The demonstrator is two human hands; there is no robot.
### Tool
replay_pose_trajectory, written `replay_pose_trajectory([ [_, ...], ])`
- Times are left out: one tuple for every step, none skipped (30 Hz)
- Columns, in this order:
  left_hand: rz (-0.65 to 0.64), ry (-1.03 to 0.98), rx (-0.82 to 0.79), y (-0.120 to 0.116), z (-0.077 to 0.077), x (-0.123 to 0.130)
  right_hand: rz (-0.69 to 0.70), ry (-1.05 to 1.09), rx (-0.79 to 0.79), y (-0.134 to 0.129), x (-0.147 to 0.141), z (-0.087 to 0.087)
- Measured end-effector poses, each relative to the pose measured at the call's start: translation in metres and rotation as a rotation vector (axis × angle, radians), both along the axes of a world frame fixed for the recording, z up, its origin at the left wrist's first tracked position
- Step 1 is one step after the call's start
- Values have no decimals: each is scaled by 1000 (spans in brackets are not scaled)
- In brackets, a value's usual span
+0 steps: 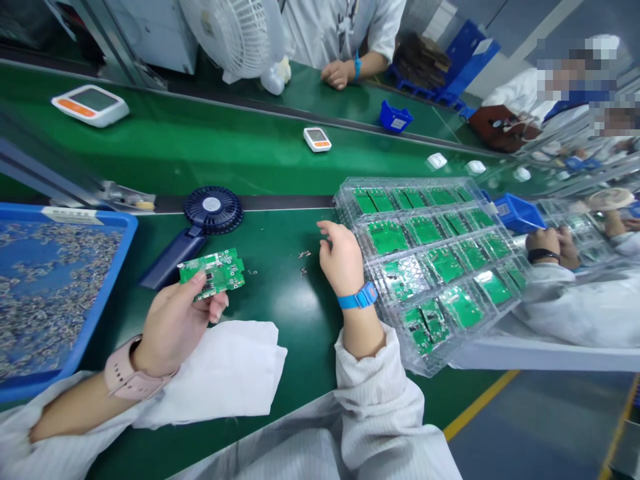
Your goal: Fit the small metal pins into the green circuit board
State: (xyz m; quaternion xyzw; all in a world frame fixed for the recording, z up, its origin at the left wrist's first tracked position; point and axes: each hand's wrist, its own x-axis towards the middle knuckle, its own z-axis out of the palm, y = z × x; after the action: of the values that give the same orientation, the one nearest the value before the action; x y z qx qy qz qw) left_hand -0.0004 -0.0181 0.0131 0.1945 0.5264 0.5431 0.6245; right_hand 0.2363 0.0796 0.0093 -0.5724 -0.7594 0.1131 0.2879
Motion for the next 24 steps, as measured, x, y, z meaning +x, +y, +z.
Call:
replay_pose_trajectory([
  [0, -3, -3, 0, 0, 0, -3, -10, -2, 0, 1, 1],
  [2, -5, -5, 0, 0, 0, 11, -26, -18, -1, 2, 2],
  [3, -6, -8, -1, 0, 0, 37, -54, -44, -1, 2, 2],
  [3, -6, -11, -1, 0, 0, 70, -94, -71, -1, 2, 2],
  [2, -5, -14, -1, 0, 0, 102, -139, -94, -1, 3, 1],
  [1, -4, -16, -1, 0, 0, 127, -185, -112, -1, 3, -1],
  [1, -2, -17, -1, 0, 0, 144, -227, -122, 0, 2, -2],
  [-1, -1, -17, -1, 0, 1, 150, -260, -126, 0, 2, -4],
  [-3, 1, -17, -1, 0, 1, 147, -281, -121, 0, 1, -4],
  [-6, 2, -16, -1, 0, 1, 139, -289, -111, -1, 0, -4],
  [-8, 3, -15, -1, 0, 1, 131, -286, -98, -1, -1, -3],
  [-10, 4, -14, 0, 0, 1, 126, -271, -83, -2, -2, -1],
  [-11, 6, -12, 0, 0, 0, 123, -244, -65, -3, -3, 1],
  [-12, 9, -11, 0, -1, 0, 117, -209, -41, -4, -4, 4],
  [-12, 13, -9, 0, -1, 0, 108, -166, -11, -5, -4, 7],
  [-11, 17, -7, 0, -2, 0, 94, -117, 21, -6, -5, 10],
  [-11, 21, -5, 0, -2, 0, 77, -66, 50, -7, -5, 12],
  [-11, 22, -3, -1, -2, 0, 62, -18, 68, -7, -6, 14],
  [-12, 21, -1, -1, -2, 0, 59, 15, 67, -7, -6, 14],
  [-12, 19, -1, -1, -2, 0, 77, 27, 44, -7, -6, 14],
  [-14, 16, -2, -1, -2, 0, 115, 21, 3, -7, -5, 12],
  [-14, 13, -2, -1, -1, 0, 157, 6, -44, -6, -5, 10],
  [-14, 12, -2, -1, -1, 0, 185, -17, -76, -5, -5, 8],
  [-12, 12, -2, -1, 0, 0, 189, -53, -84, -5, -5, 5],
])
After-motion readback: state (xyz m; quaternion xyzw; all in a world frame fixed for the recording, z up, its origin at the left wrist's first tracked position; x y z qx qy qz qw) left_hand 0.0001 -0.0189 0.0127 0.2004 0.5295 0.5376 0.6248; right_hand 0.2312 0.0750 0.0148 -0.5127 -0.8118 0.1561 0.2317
